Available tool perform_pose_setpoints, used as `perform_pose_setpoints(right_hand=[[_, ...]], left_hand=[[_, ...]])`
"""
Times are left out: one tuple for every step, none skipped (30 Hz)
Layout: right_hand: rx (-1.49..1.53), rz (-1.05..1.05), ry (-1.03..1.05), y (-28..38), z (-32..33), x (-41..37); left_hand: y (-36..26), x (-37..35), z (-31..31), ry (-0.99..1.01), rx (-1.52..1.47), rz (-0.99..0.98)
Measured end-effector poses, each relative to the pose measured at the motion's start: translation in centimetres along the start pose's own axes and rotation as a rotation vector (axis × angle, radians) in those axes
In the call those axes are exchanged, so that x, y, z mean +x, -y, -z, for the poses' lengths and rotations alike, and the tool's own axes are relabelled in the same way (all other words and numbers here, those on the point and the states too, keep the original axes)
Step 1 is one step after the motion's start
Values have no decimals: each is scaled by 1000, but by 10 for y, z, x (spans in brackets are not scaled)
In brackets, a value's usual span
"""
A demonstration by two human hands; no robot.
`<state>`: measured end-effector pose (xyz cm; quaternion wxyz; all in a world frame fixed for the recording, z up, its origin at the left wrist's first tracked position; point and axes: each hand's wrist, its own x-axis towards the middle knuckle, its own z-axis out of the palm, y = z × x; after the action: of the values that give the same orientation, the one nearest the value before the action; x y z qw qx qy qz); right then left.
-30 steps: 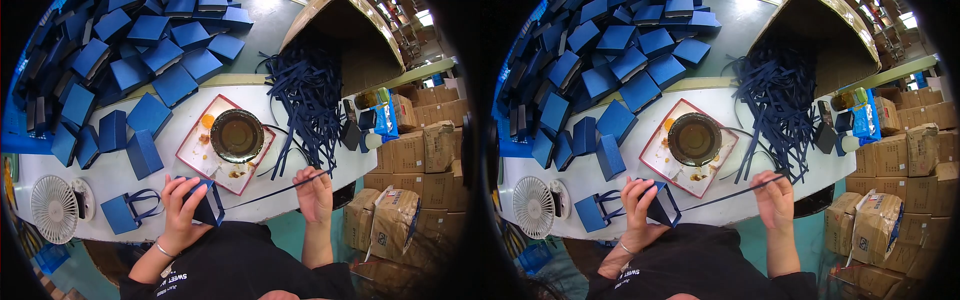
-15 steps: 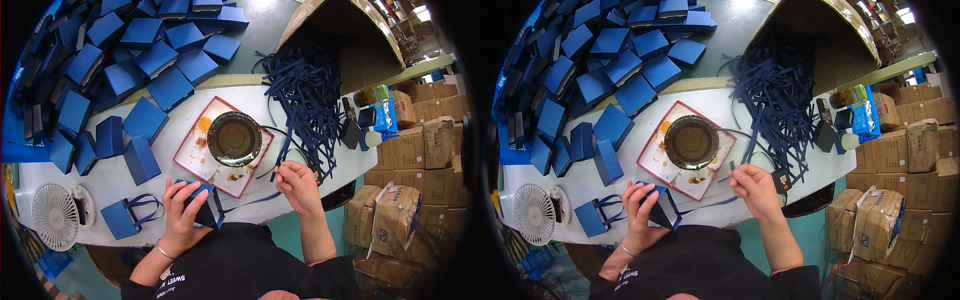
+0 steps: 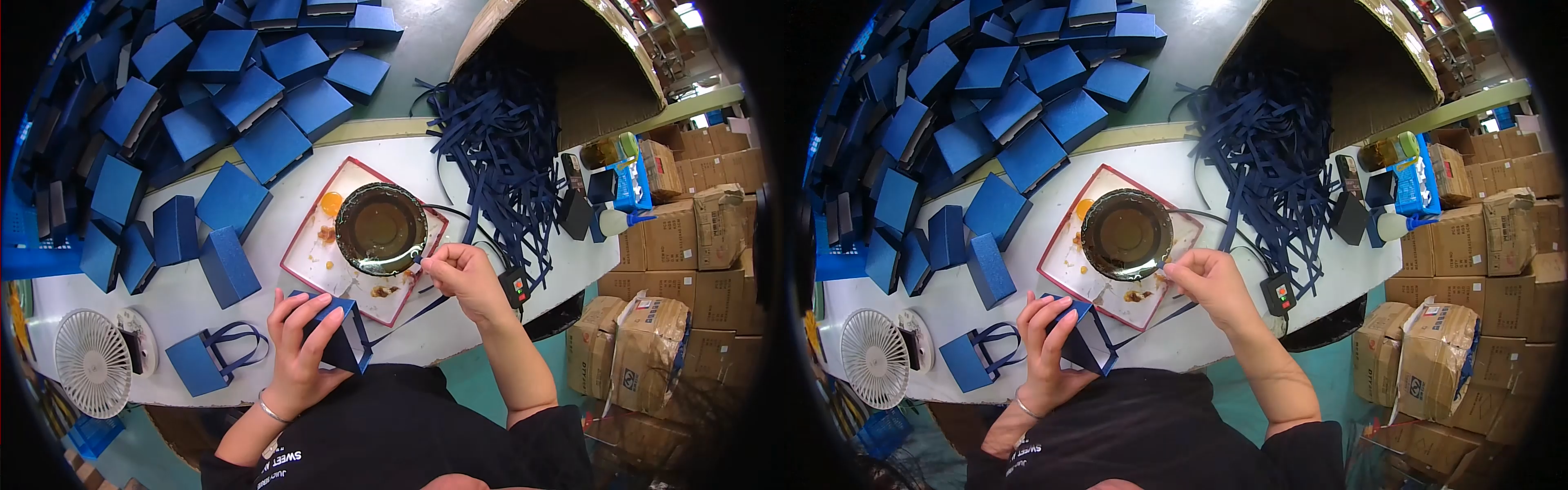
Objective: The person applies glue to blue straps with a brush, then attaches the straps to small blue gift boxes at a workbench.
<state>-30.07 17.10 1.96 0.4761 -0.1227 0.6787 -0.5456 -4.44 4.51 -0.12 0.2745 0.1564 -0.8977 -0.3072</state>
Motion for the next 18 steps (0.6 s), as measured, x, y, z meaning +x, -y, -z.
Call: perform_pose_setpoints(right_hand=[[-8,-5,0,0,0,2],[-17,-11,0,0,0,3],[-16,-16,9,0,1,4],[-15,-18,9,-1,1,5],[-14,-19,8,-2,1,6],[-12,-20,7,-2,1,7],[-4,-20,11,-3,1,8],[5,-22,15,-3,1,9],[14,-23,20,-4,1,9],[15,-25,17,-4,0,10],[17,-26,13,-5,0,10],[18,-27,10,-5,-1,10],[23,-27,13,-6,0,11],[27,-27,16,-7,1,10],[31,-26,19,-8,2,10],[37,-31,19,-8,2,10],[42,-36,18,-9,2,10],[48,-40,17,-10,3,10]], left_hand=[[1,0,0,-2,-2,0],[1,0,0,1,-5,1],[2,1,0,3,-7,1],[2,1,0,6,-10,1],[2,1,-1,6,-12,0],[2,1,-1,7,-13,-1],[2,2,-1,7,-15,-3],[2,2,-1,8,-18,0],[2,2,-1,9,-20,2],[2,1,-1,10,-23,5],[2,1,-2,-3,-41,15],[2,1,-3,-16,-59,24],[2,1,-3,-29,-77,33],[2,1,-3,-25,-78,35],[2,1,-2,-22,-79,37],[2,1,-1,-19,-80,39],[2,1,-2,-24,-79,30],[2,1,-2,-23,-79,31]])
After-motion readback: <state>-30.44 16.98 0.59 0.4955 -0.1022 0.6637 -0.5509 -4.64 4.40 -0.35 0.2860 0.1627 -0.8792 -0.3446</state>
